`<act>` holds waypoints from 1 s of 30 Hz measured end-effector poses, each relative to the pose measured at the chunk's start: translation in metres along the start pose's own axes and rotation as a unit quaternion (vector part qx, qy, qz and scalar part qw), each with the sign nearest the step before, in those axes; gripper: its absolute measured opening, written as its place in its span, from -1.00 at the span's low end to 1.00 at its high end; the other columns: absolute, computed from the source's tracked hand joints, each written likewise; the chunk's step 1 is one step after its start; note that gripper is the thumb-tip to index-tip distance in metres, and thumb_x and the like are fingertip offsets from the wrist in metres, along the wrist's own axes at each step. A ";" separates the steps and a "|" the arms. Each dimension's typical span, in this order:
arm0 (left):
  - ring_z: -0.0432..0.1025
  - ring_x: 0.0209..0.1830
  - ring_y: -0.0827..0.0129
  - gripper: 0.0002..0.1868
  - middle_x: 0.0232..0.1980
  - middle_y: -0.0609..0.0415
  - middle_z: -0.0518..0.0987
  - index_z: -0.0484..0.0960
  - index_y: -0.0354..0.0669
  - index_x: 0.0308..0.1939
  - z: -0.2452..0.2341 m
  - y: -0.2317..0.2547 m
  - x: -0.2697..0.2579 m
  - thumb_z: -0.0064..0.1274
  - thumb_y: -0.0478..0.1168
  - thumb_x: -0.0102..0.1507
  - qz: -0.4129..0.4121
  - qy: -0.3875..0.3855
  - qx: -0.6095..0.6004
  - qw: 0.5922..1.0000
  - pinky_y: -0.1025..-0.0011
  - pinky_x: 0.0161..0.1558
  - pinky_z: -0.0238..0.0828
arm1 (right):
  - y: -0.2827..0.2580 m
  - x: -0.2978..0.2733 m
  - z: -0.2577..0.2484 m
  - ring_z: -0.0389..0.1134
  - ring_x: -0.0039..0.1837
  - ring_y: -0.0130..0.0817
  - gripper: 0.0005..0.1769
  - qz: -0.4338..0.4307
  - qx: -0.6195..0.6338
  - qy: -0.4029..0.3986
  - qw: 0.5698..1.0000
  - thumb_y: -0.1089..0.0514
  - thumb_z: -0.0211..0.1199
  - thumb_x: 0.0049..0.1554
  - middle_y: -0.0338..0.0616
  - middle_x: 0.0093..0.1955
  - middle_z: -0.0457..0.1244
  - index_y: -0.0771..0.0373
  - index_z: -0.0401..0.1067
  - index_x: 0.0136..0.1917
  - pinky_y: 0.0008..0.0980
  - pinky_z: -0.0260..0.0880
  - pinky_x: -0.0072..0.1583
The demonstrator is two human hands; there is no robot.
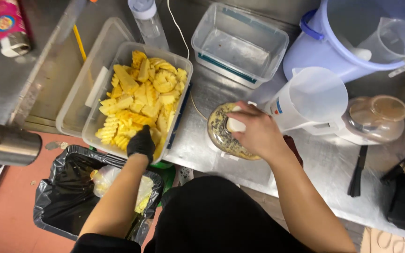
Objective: Preparing a pineapple-based drink by adding sliced pineapple and liquid ingredients to a blender container.
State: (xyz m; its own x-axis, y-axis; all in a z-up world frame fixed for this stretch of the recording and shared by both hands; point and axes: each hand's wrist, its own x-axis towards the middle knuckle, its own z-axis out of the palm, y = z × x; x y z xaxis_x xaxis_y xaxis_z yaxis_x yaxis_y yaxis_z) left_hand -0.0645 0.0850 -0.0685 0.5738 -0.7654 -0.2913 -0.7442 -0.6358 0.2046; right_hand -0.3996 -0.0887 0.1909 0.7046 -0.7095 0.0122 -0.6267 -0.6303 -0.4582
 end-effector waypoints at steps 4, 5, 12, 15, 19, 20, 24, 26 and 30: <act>0.53 0.01 -0.07 -0.49 -0.01 -0.22 0.64 0.50 -0.06 0.18 -0.063 0.030 -0.015 0.25 -0.02 0.22 -0.093 -0.045 -0.142 0.984 0.07 0.04 0.48 | 0.005 0.004 0.018 0.28 0.43 -0.17 -0.39 0.000 -0.008 -0.007 1.000 0.08 0.52 -0.14 -0.19 0.49 0.18 -0.04 0.54 0.22 -0.21 0.31 0.37; 0.54 -0.06 0.01 -0.55 -0.06 -0.15 0.64 0.51 -0.12 0.12 -0.030 0.014 0.004 0.28 -0.09 0.22 -0.039 0.038 -0.288 0.956 0.12 0.00 0.50 | 0.005 0.004 0.022 0.26 0.44 -0.16 -0.40 0.012 -0.012 -0.028 0.999 0.07 0.51 -0.12 -0.19 0.52 0.14 -0.05 0.53 0.23 -0.19 0.29 0.37; 0.53 -0.16 0.19 -0.55 -0.11 0.05 0.59 0.50 -0.06 0.04 -0.086 0.106 -0.011 0.17 -0.34 0.06 -0.060 -0.151 -0.869 0.467 0.13 -0.06 0.61 | 0.009 0.004 0.048 0.27 0.42 -0.18 -0.41 0.078 0.014 -0.085 0.993 0.10 0.46 -0.04 -0.26 0.61 0.05 -0.09 0.49 0.29 -0.21 0.27 0.42; 0.51 -0.04 0.15 -0.51 -0.02 -0.02 0.54 0.49 -0.17 0.19 -0.077 0.148 -0.013 0.12 -0.45 0.17 0.061 -0.126 -0.878 0.457 0.16 0.02 0.59 | 0.019 0.007 0.047 0.26 0.43 -0.09 -0.39 0.021 -0.014 -0.063 0.998 0.12 0.50 -0.09 -0.12 0.57 0.07 -0.03 0.51 0.26 -0.17 0.27 0.38; 0.51 0.04 0.16 -0.45 0.09 -0.03 0.57 0.47 -0.16 0.26 -0.068 0.208 -0.011 0.05 -0.52 0.18 0.107 -0.065 -0.854 0.505 0.25 0.07 0.54 | -0.005 -0.009 -0.023 0.31 0.40 -0.08 -0.38 -0.011 0.012 0.014 1.000 0.14 0.55 -0.17 -0.04 0.49 0.16 0.05 0.54 0.20 -0.19 0.35 0.33; 0.50 0.08 0.19 -0.44 0.12 -0.03 0.57 0.44 -0.13 0.29 -0.073 0.222 -0.021 0.05 -0.52 0.22 0.156 -0.053 -0.824 0.542 0.28 0.12 0.53 | -0.011 -0.018 -0.043 0.36 0.33 -0.11 -0.39 0.009 0.045 0.055 0.997 0.17 0.54 -0.17 -0.07 0.47 0.20 0.07 0.55 0.20 -0.22 0.40 0.30; 0.44 0.16 0.24 -0.44 0.23 -0.01 0.50 0.41 -0.19 0.37 -0.084 0.257 -0.050 0.04 -0.51 0.27 0.320 -0.010 -0.673 0.666 0.38 0.21 0.42 | -0.013 -0.043 -0.077 0.45 0.22 -0.15 -0.42 0.030 0.085 0.181 0.979 0.25 0.54 -0.16 -0.10 0.42 0.28 0.16 0.57 0.17 -0.27 0.49 0.23; 0.44 0.22 0.18 -0.46 0.29 -0.08 0.48 0.39 -0.22 0.39 -0.099 0.255 -0.061 0.03 -0.48 0.32 0.383 0.032 -0.572 0.724 0.34 0.23 0.41 | -0.010 -0.051 -0.076 0.44 0.23 -0.13 -0.43 0.024 0.079 0.196 0.977 0.26 0.56 -0.17 -0.10 0.40 0.28 0.18 0.58 0.15 -0.25 0.48 0.23; 0.48 0.26 0.11 -0.46 0.26 -0.09 0.55 0.50 -0.10 0.31 -0.092 0.235 -0.059 0.00 -0.47 0.25 0.445 0.091 -0.331 0.827 0.29 0.22 0.48 | -0.002 -0.054 -0.069 0.44 0.24 -0.10 -0.45 0.015 0.088 0.208 0.974 0.25 0.57 -0.17 -0.11 0.38 0.29 0.22 0.57 0.13 -0.24 0.48 0.23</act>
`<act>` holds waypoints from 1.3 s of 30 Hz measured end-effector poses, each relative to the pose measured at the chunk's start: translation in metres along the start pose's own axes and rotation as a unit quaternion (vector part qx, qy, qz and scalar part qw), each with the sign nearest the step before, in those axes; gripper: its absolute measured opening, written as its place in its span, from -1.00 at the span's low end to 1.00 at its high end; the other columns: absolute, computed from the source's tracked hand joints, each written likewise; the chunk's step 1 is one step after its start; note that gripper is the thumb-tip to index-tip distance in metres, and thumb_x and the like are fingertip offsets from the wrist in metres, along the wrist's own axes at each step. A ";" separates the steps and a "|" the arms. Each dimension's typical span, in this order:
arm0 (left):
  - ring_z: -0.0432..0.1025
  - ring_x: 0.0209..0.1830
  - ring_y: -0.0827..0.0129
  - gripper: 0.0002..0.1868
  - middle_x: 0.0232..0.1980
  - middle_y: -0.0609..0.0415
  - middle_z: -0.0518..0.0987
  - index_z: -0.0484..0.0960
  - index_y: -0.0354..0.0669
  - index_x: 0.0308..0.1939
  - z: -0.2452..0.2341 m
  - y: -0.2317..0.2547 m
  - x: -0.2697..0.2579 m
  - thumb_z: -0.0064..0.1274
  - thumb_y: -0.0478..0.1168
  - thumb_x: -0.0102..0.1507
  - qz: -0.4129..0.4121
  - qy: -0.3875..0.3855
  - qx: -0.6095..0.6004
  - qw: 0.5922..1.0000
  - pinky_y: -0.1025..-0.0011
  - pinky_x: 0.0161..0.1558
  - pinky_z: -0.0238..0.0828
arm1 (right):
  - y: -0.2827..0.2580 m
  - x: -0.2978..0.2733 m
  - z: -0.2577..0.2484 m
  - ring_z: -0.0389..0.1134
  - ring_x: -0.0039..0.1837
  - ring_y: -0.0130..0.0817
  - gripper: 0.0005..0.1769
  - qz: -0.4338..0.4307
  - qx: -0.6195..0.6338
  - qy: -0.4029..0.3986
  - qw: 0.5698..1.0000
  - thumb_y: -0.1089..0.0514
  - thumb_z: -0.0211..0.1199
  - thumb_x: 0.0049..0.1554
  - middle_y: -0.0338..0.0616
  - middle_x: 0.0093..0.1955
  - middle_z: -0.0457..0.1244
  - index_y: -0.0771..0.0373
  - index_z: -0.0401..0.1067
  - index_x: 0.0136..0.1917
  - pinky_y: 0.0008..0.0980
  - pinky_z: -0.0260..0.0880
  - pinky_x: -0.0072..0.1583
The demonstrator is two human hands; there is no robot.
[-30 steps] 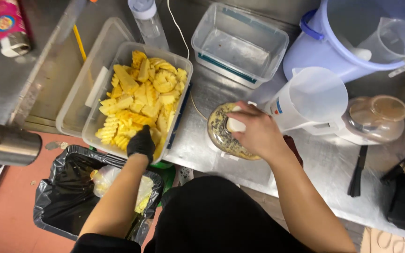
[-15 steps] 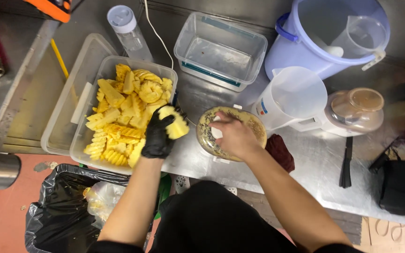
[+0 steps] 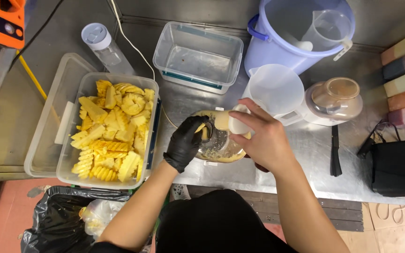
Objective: Preparing a pineapple-based drink by adding sliced pineapple and liquid ingredients to a blender container.
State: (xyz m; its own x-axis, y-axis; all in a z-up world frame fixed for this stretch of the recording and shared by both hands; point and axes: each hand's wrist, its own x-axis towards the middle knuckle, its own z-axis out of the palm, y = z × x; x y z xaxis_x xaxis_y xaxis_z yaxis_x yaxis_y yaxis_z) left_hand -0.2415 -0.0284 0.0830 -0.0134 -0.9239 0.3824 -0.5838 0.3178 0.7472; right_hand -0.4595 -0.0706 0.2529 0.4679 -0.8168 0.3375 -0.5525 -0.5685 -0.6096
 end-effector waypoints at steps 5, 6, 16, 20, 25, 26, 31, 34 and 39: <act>0.48 0.19 0.05 -0.46 0.25 -0.10 0.55 0.46 -0.10 0.32 -0.010 0.004 -0.003 0.05 -0.46 0.24 0.009 0.003 0.015 1.000 0.21 0.19 0.47 | 0.006 0.001 0.015 0.43 0.26 -0.10 -0.44 0.005 0.024 -0.027 0.999 0.23 0.57 -0.17 -0.10 0.39 0.29 0.19 0.57 0.14 -0.25 0.48 0.24; 0.47 0.23 0.07 -0.48 0.28 -0.14 0.51 0.41 -0.17 0.34 -0.010 0.003 -0.004 0.02 -0.47 0.29 -0.028 0.046 -0.063 0.997 0.21 0.19 0.47 | 0.008 0.003 0.020 0.42 0.28 -0.11 -0.43 0.011 0.035 -0.041 0.998 0.21 0.56 -0.17 -0.10 0.41 0.28 0.16 0.57 0.16 -0.27 0.48 0.25; 0.46 0.05 0.09 -0.50 0.16 0.04 0.52 0.43 0.05 0.26 -0.011 -0.068 -0.026 0.05 -0.40 0.25 -0.299 0.265 -0.609 0.685 0.07 0.03 0.46 | 0.003 0.019 0.062 0.35 0.34 0.03 -0.36 -0.035 -0.097 -0.182 0.978 0.16 0.52 -0.17 0.08 0.48 0.18 0.08 0.53 0.22 -0.13 0.39 0.30; 0.48 0.05 0.03 -0.54 0.12 -0.05 0.54 0.45 -0.01 0.20 -0.014 -0.065 -0.012 0.03 -0.40 0.22 -0.303 0.281 -0.666 0.621 0.03 0.10 0.49 | 0.019 0.026 0.082 0.34 0.36 -0.02 -0.34 -0.053 -0.122 -0.226 0.965 0.14 0.53 -0.17 0.02 0.51 0.15 0.03 0.52 0.24 -0.14 0.35 0.34; 0.49 0.06 -0.01 -0.59 0.10 -0.07 0.55 0.46 -0.13 0.13 -0.001 -0.077 -0.013 0.04 -0.48 0.21 -0.227 0.303 -0.686 0.621 0.00 0.16 0.51 | 0.025 0.017 0.117 0.30 0.39 -0.07 -0.33 0.001 -0.135 -0.310 0.941 0.15 0.49 -0.11 0.00 0.58 0.06 -0.01 0.48 0.30 -0.14 0.31 0.37; 0.50 0.05 0.03 -0.56 0.09 -0.08 0.56 0.46 -0.12 0.10 0.003 -0.082 -0.011 0.04 -0.51 0.17 -0.206 0.309 -0.674 0.639 0.02 0.15 0.51 | 0.031 0.016 0.122 0.29 0.39 -0.09 -0.33 0.018 -0.134 -0.319 0.938 0.14 0.49 -0.09 -0.01 0.59 0.04 -0.02 0.47 0.31 -0.12 0.29 0.39; 0.49 0.06 0.10 -0.62 0.09 -0.07 0.56 0.47 -0.16 0.10 0.025 -0.061 0.005 0.07 -0.52 0.23 -0.151 0.322 -0.636 0.685 0.08 0.15 0.51 | 0.017 0.009 0.084 0.27 0.42 -0.07 -0.39 0.011 -0.114 -0.276 0.954 0.14 0.49 -0.09 -0.01 0.55 0.09 0.00 0.50 0.27 -0.08 0.30 0.31; 0.48 0.14 0.16 -0.60 0.12 -0.02 0.55 0.51 -0.17 0.13 0.048 -0.045 0.017 0.13 -0.55 0.26 -0.101 0.324 -0.522 0.782 0.13 0.27 0.51 | -0.005 0.011 0.021 0.43 0.34 -0.11 -0.52 -0.048 -0.010 -0.077 0.996 0.21 0.50 -0.04 -0.05 0.42 0.28 0.05 0.57 0.18 -0.26 0.50 0.31; 0.51 0.25 0.18 -0.56 0.21 0.00 0.58 0.53 -0.14 0.26 0.042 -0.008 0.006 0.13 -0.40 0.29 -0.055 0.092 -0.159 0.981 0.20 0.26 0.48 | -0.001 0.008 -0.011 0.47 0.24 -0.18 -0.43 0.014 -0.013 -0.024 1.000 0.26 0.52 -0.16 -0.02 0.43 0.31 0.11 0.55 0.17 -0.27 0.53 0.21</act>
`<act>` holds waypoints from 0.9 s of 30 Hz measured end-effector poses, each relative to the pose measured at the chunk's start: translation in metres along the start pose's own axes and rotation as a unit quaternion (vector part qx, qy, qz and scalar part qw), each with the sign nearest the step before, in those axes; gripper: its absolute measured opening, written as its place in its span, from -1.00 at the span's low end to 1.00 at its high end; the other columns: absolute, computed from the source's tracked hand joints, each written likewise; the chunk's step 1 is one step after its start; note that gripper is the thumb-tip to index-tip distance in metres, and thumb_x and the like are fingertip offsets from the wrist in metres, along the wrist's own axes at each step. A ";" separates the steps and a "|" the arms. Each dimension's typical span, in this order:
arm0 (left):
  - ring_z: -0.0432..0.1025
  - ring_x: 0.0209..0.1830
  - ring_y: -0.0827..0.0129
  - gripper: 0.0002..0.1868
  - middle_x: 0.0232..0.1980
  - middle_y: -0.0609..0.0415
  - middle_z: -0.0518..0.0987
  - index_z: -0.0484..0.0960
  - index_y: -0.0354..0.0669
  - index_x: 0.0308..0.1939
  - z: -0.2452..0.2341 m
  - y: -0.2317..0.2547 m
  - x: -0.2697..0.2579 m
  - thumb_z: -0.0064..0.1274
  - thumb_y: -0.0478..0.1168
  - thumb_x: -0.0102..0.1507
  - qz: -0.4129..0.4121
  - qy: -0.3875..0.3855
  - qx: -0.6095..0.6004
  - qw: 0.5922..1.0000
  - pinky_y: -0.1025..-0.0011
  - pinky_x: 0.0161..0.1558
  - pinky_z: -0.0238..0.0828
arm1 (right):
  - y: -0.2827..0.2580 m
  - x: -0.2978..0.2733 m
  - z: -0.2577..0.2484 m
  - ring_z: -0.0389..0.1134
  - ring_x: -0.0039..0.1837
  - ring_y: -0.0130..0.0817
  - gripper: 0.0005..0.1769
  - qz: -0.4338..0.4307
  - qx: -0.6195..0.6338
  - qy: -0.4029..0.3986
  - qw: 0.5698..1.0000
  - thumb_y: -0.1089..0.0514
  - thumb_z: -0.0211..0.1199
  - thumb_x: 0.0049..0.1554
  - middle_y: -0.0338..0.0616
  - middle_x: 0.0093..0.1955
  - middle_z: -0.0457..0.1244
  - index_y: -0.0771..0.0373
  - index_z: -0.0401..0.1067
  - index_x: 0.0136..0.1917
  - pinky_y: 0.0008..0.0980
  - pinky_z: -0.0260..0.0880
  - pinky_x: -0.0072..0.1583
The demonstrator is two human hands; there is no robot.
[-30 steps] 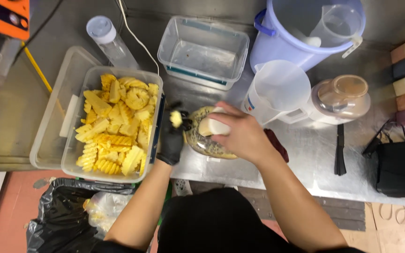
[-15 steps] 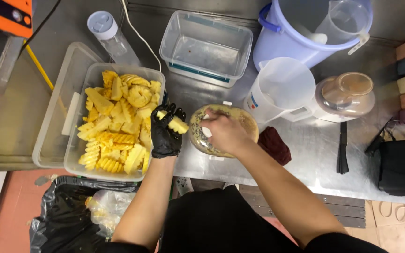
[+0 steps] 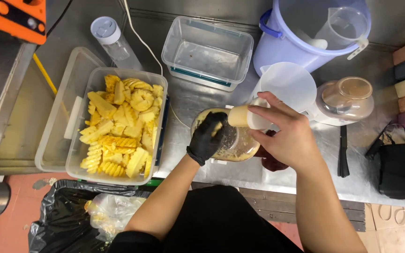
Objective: Preparing a pineapple-based drink by adding sliced pineapple and liquid ingredients to a blender container.
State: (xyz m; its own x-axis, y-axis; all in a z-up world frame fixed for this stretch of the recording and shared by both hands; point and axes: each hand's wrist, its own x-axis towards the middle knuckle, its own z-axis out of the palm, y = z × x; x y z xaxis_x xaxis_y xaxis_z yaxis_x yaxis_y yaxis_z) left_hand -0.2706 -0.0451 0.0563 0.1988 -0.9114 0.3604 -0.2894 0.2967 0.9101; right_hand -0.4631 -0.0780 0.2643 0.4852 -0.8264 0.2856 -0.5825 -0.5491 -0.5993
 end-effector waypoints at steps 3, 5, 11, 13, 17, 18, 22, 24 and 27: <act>0.41 0.32 -0.02 -0.64 0.25 -0.08 0.54 0.58 -0.10 0.06 -0.027 0.000 -0.020 0.23 -0.28 0.18 0.216 -0.017 0.241 0.946 0.02 0.33 0.31 | 0.005 0.000 0.024 0.43 0.33 -0.15 -0.42 -0.053 0.010 0.005 0.999 0.23 0.57 -0.13 -0.04 0.41 0.31 0.11 0.56 0.19 -0.20 0.46 0.33; 0.42 0.31 -0.03 -0.61 0.25 -0.10 0.55 0.59 -0.14 0.11 -0.057 -0.005 -0.045 0.19 -0.30 0.19 0.147 0.030 0.235 0.960 0.06 0.34 0.32 | 0.008 0.005 0.048 0.40 0.35 -0.16 -0.42 -0.048 0.035 -0.033 0.998 0.19 0.57 -0.13 -0.06 0.41 0.30 0.10 0.56 0.19 -0.22 0.46 0.31; 0.46 0.18 -0.07 -0.41 0.19 -0.15 0.56 0.55 -0.10 0.24 -0.159 -0.043 -0.096 0.19 0.08 0.21 -0.261 0.056 0.455 0.850 0.05 0.22 0.40 | 0.010 0.013 0.099 0.30 0.41 -0.13 -0.45 -0.043 -0.088 -0.194 0.976 0.12 0.49 -0.07 -0.14 0.52 0.17 0.00 0.54 0.23 -0.16 0.38 0.32; 0.44 0.16 -0.11 -0.26 0.21 -0.19 0.53 0.49 -0.10 0.28 -0.177 -0.034 -0.086 0.20 0.24 0.15 -0.385 0.012 0.451 0.805 -0.02 0.10 0.37 | 0.017 0.015 0.112 0.28 0.42 -0.14 -0.46 -0.016 -0.125 -0.247 0.961 0.11 0.45 -0.03 -0.19 0.57 0.12 -0.05 0.51 0.25 -0.15 0.35 0.32; 0.45 0.20 -0.08 -0.38 0.23 -0.14 0.55 0.41 0.08 0.39 -0.199 -0.078 -0.094 -0.02 0.08 0.25 -0.451 -0.066 0.426 0.781 0.02 0.18 0.38 | 0.033 0.015 0.133 0.16 0.52 -0.14 -0.42 -0.021 -0.128 -0.266 0.955 0.04 0.50 -0.06 -0.18 0.59 0.03 -0.04 0.49 0.25 -0.12 0.19 0.44; 0.45 0.18 -0.08 -0.30 0.22 -0.17 0.53 0.32 0.09 0.44 -0.201 -0.089 -0.097 0.02 -0.05 0.19 -0.435 -0.125 0.468 0.759 0.03 0.15 0.38 | 0.035 0.013 0.138 0.13 0.53 -0.14 -0.43 -0.011 -0.135 -0.269 0.954 0.05 0.49 -0.04 -0.17 0.60 0.01 -0.05 0.48 0.25 -0.11 0.15 0.46; 0.50 0.16 0.00 -0.44 0.15 -0.14 0.61 0.40 -0.01 0.36 -0.188 -0.105 -0.101 -0.04 -0.14 0.24 -0.383 -0.192 0.574 0.697 0.14 0.14 0.44 | 0.031 0.006 0.142 0.18 0.49 -0.19 -0.41 0.064 -0.128 -0.312 0.939 0.06 0.44 -0.02 -0.26 0.64 -0.02 -0.11 0.46 0.30 -0.14 0.20 0.46; 0.57 0.13 0.04 -0.66 0.12 -0.10 0.68 0.50 -0.03 0.28 -0.186 -0.124 -0.108 -0.18 -0.18 0.44 -0.335 -0.198 0.622 0.680 0.15 0.10 0.52 | 0.032 0.005 0.141 0.18 0.51 -0.20 -0.40 0.044 -0.111 -0.273 0.955 0.08 0.44 -0.05 -0.25 0.61 0.03 -0.09 0.47 0.30 -0.14 0.22 0.43; 0.57 0.02 0.01 -0.60 0.06 -0.15 0.64 0.42 -0.01 0.34 -0.192 -0.132 -0.109 -0.20 -0.18 0.40 -0.347 -0.180 0.576 0.718 0.07 -0.05 0.52 | 0.021 0.012 0.133 0.23 0.45 -0.18 -0.41 0.081 -0.123 -0.294 0.944 0.10 0.43 -0.05 -0.31 0.62 0.04 -0.11 0.49 0.28 -0.18 0.21 0.45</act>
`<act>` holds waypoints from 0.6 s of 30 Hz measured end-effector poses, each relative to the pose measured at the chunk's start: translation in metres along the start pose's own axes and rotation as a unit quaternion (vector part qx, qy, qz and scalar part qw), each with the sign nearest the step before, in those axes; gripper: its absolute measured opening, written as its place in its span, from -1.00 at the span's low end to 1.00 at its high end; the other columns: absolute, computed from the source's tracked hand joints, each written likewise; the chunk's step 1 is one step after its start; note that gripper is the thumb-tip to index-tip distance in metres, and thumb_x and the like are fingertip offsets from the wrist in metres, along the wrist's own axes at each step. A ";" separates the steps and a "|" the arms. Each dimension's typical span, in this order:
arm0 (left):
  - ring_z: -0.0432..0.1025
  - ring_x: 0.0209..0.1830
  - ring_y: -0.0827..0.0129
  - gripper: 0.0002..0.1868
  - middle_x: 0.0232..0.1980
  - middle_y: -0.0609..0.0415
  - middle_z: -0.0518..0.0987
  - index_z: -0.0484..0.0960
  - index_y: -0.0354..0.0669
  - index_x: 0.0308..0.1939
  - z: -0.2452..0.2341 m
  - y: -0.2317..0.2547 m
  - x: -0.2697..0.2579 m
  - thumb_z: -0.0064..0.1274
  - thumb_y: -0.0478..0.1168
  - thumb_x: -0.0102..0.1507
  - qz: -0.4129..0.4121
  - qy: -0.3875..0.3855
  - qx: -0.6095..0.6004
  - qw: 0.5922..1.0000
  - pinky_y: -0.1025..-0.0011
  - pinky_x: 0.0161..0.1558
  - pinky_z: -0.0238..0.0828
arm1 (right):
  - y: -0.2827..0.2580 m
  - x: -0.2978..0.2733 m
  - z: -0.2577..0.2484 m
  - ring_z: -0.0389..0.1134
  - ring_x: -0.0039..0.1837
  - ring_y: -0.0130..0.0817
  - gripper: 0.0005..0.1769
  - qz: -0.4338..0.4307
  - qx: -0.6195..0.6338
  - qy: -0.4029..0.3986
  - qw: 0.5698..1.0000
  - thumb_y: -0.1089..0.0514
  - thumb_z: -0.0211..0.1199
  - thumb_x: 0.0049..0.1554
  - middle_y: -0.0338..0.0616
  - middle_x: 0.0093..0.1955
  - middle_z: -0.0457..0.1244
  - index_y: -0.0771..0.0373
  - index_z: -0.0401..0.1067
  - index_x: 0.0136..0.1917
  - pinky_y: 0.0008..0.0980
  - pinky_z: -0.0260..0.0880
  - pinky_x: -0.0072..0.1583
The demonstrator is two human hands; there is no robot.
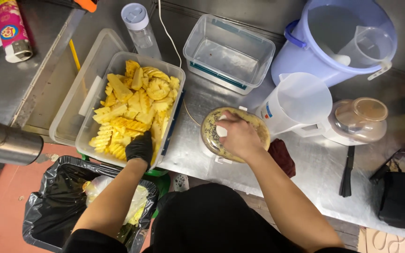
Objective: Preparing a pineapple-based drink by adding sliced pineapple and liquid ingredients to a blender container.
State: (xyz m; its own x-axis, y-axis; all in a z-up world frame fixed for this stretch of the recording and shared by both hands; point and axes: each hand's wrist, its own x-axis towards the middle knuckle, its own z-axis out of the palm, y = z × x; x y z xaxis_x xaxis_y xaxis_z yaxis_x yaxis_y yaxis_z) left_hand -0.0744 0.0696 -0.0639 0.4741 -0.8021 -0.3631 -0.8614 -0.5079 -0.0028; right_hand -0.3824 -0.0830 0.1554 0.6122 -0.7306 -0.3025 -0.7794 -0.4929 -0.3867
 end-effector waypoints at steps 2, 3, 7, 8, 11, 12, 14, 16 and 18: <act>0.57 0.02 0.00 -0.60 0.04 -0.14 0.66 0.46 -0.01 0.30 -0.018 0.001 -0.012 -0.16 -0.19 0.38 -0.007 0.009 -0.019 1.000 0.06 -0.04 0.52 | -0.005 -0.010 -0.019 0.24 0.44 -0.17 -0.42 -0.015 0.012 0.037 0.999 0.09 0.46 -0.07 -0.25 0.59 0.08 -0.08 0.51 0.26 -0.18 0.24 0.42; 0.57 0.03 -0.01 -0.61 0.03 -0.13 0.67 0.49 0.00 0.27 -0.027 0.003 -0.016 -0.12 -0.19 0.35 -0.015 0.018 -0.037 0.999 0.05 -0.02 0.53 | -0.007 -0.014 -0.028 0.25 0.43 -0.16 -0.42 -0.031 0.023 0.074 0.997 0.09 0.48 -0.10 -0.20 0.55 0.12 -0.04 0.52 0.23 -0.19 0.27 0.39; 0.49 -0.03 -0.18 -0.47 0.01 -0.28 0.60 0.49 -0.08 0.23 -0.075 0.007 -0.043 0.16 -0.08 0.19 -0.003 0.116 -0.186 0.976 -0.02 -0.07 0.45 | -0.003 -0.052 -0.066 0.31 0.44 -0.15 -0.45 -0.119 0.060 0.206 0.969 0.16 0.53 -0.12 -0.07 0.47 0.23 0.05 0.56 0.18 -0.24 0.37 0.36; 0.52 -0.04 -0.09 -0.49 -0.03 -0.23 0.63 0.51 -0.06 0.22 -0.098 0.015 -0.050 0.12 -0.21 0.16 -0.016 0.134 -0.275 0.952 0.06 -0.04 0.48 | 0.001 -0.056 -0.074 0.34 0.39 -0.16 -0.44 -0.088 0.121 0.214 0.965 0.19 0.53 -0.14 -0.08 0.46 0.25 0.08 0.57 0.17 -0.26 0.41 0.31; 0.54 -0.02 0.13 -0.48 -0.03 -0.09 0.61 0.51 -0.13 0.17 -0.115 0.048 -0.042 0.08 -0.45 0.11 0.103 0.158 -0.525 0.830 0.25 0.04 0.52 | 0.017 -0.065 -0.082 0.38 0.35 -0.15 -0.42 -0.075 0.174 0.251 0.949 0.24 0.57 -0.19 -0.05 0.43 0.28 0.15 0.58 0.15 -0.26 0.42 0.31; 0.52 0.01 0.26 -0.48 0.00 0.01 0.57 0.50 -0.20 0.13 -0.109 0.060 -0.041 0.08 -0.55 0.08 0.219 0.157 -0.663 0.699 0.34 0.09 0.51 | 0.024 -0.071 -0.079 0.38 0.37 -0.13 -0.41 -0.096 0.166 0.274 0.942 0.27 0.59 -0.20 -0.02 0.41 0.29 0.20 0.59 0.14 -0.23 0.40 0.35; 0.54 0.01 0.32 -0.50 0.04 0.05 0.61 0.52 -0.18 0.13 -0.149 0.109 -0.054 0.08 -0.55 0.11 0.249 0.052 -0.715 0.651 0.37 0.06 0.54 | 0.025 -0.078 -0.083 0.40 0.35 -0.16 -0.43 -0.075 0.187 0.277 0.939 0.28 0.57 -0.19 -0.04 0.41 0.30 0.22 0.58 0.14 -0.24 0.42 0.31; 0.56 0.01 0.37 -0.52 0.07 0.09 0.64 0.55 -0.17 0.14 -0.176 0.148 -0.050 0.09 -0.54 0.15 0.283 -0.050 -0.753 0.592 0.41 0.03 0.56 | 0.029 -0.081 -0.088 0.42 0.33 -0.20 -0.45 -0.057 0.207 0.291 0.932 0.29 0.56 -0.17 -0.06 0.41 0.32 0.24 0.57 0.14 -0.26 0.44 0.27; 0.52 0.12 0.35 -0.45 0.10 0.07 0.61 0.53 -0.20 0.16 -0.180 0.178 -0.041 0.09 -0.53 0.07 0.363 -0.080 -0.688 0.623 0.39 0.14 0.53 | 0.036 -0.089 -0.087 0.39 0.39 -0.16 -0.44 -0.071 0.214 0.317 0.921 0.31 0.53 -0.17 -0.04 0.44 0.30 0.21 0.56 0.14 -0.32 0.49 0.29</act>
State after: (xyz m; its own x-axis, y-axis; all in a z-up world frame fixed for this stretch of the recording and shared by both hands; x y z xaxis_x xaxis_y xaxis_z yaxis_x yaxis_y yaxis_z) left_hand -0.2140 -0.0442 0.1180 -0.0686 -0.9917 0.1085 0.1858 0.0941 0.9781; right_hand -0.4764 -0.0770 0.2444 0.3976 -0.8693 0.2938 -0.4908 -0.4720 -0.7324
